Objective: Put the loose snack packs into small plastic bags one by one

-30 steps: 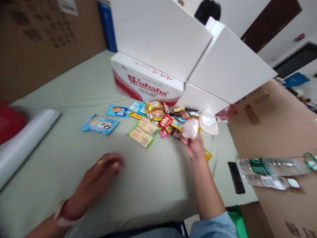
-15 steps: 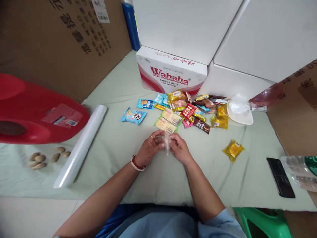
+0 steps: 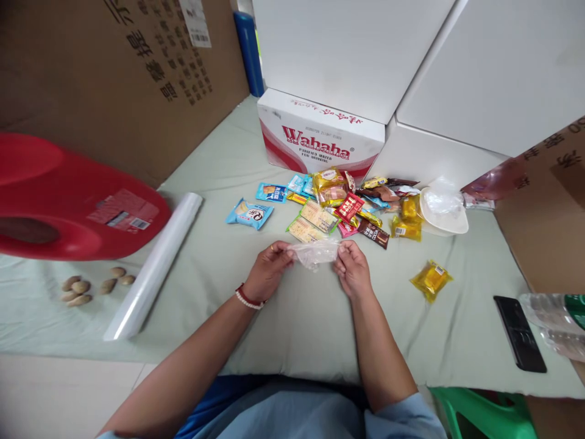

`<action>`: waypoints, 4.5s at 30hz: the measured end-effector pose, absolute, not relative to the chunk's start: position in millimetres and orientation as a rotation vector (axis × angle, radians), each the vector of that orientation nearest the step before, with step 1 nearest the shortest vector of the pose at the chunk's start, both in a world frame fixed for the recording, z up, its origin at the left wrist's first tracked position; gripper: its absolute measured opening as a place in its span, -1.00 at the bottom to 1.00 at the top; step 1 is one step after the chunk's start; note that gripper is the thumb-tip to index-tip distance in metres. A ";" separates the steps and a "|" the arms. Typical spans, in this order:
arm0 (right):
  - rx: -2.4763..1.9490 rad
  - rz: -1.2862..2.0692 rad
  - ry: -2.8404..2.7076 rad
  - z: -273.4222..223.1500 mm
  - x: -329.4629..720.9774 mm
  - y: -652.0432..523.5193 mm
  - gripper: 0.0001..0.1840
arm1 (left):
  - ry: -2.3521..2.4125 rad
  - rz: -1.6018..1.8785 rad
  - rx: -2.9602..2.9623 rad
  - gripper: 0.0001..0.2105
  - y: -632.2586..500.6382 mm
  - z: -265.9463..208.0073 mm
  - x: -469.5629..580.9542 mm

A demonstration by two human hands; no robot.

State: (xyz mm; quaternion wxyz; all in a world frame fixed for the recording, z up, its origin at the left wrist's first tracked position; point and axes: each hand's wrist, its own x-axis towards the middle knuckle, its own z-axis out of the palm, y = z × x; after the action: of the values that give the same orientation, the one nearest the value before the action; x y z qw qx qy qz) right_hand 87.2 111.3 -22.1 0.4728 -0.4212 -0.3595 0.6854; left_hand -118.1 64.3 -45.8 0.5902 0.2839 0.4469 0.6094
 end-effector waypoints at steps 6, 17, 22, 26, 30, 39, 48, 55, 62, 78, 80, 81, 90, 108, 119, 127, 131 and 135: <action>-1.066 1.720 -1.076 -22.0 95.0 108.8 -0.41 | 0.835 1.401 0.554 -0.55 65.1 -39.9 -118.0; -1.185 1.352 -0.954 -17.6 91.9 109.7 -0.50 | 1.511 1.591 1.044 -0.71 51.9 -41.5 -113.0; -1.020 1.739 -1.239 -14.3 71.2 88.0 -0.42 | 1.289 1.305 1.855 -0.82 36.5 -38.3 -99.8; -1.070 1.630 -0.970 -9.9 65.5 88.3 -0.56 | 1.155 1.357 1.772 -0.70 36.0 -39.4 -98.1; -1.011 1.716 -0.776 -5.2 74.0 88.6 -0.57 | 1.196 1.460 0.985 -0.42 43.7 -42.6 -103.7; -1.185 1.569 -0.915 -25.9 82.7 72.6 -0.59 | 0.807 1.111 0.544 -0.50 52.7 -37.3 -109.8; -1.032 0.639 -1.939 -14.1 90.0 40.1 -0.76 | 0.905 1.256 0.564 -0.43 55.4 -38.5 -101.1; -0.986 0.720 -1.845 7.0 93.9 36.2 -0.56 | 0.939 1.335 0.681 -0.43 52.2 -37.3 -98.0; -1.092 0.553 -2.136 1.9 84.3 31.1 -0.82 | 0.889 1.322 0.765 -0.39 52.8 -35.3 -99.6; -1.312 0.997 -1.607 -1.8 89.1 32.8 -0.73 | 0.572 0.985 0.624 -0.33 61.1 -37.2 -120.1; -1.336 1.086 -1.393 -0.6 95.6 36.2 -0.68 | 0.623 0.970 0.648 -0.40 62.4 -36.9 -123.9; -1.338 1.116 -1.284 0.6 99.9 38.1 -0.65 | 0.666 0.985 0.656 -0.43 63.2 -36.9 -125.1; -1.525 1.130 -0.763 -13.0 166.6 27.9 -0.44 | 0.846 1.237 0.619 -0.46 67.4 -37.6 -127.5; -1.271 0.817 -1.935 6.6 95.6 85.8 -0.64 | 0.914 0.934 1.025 -0.61 62.2 -41.9 -136.8; -1.173 1.241 -1.768 -13.3 64.5 119.4 -0.75 | 1.023 1.055 0.670 -0.39 62.2 -34.2 -134.2; -1.073 1.510 -1.956 -3.1 60.6 124.3 -0.39 | 0.988 1.092 0.821 -0.64 62.7 -39.9 -126.5; -1.148 1.334 -1.960 -8.5 62.0 123.6 -0.67 | 0.997 1.099 0.813 -0.68 63.0 -40.6 -126.6; -1.131 1.053 -1.965 -9.2 64.8 118.8 -0.77 | 1.034 1.104 0.777 -0.72 63.4 -42.0 -126.4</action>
State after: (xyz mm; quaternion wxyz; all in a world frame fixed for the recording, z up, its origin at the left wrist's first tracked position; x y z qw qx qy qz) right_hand 64.8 118.8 -9.2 0.3153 -0.4294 -0.7461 0.3995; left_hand -126.4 63.4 -42.0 0.6599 0.3433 0.4568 0.4879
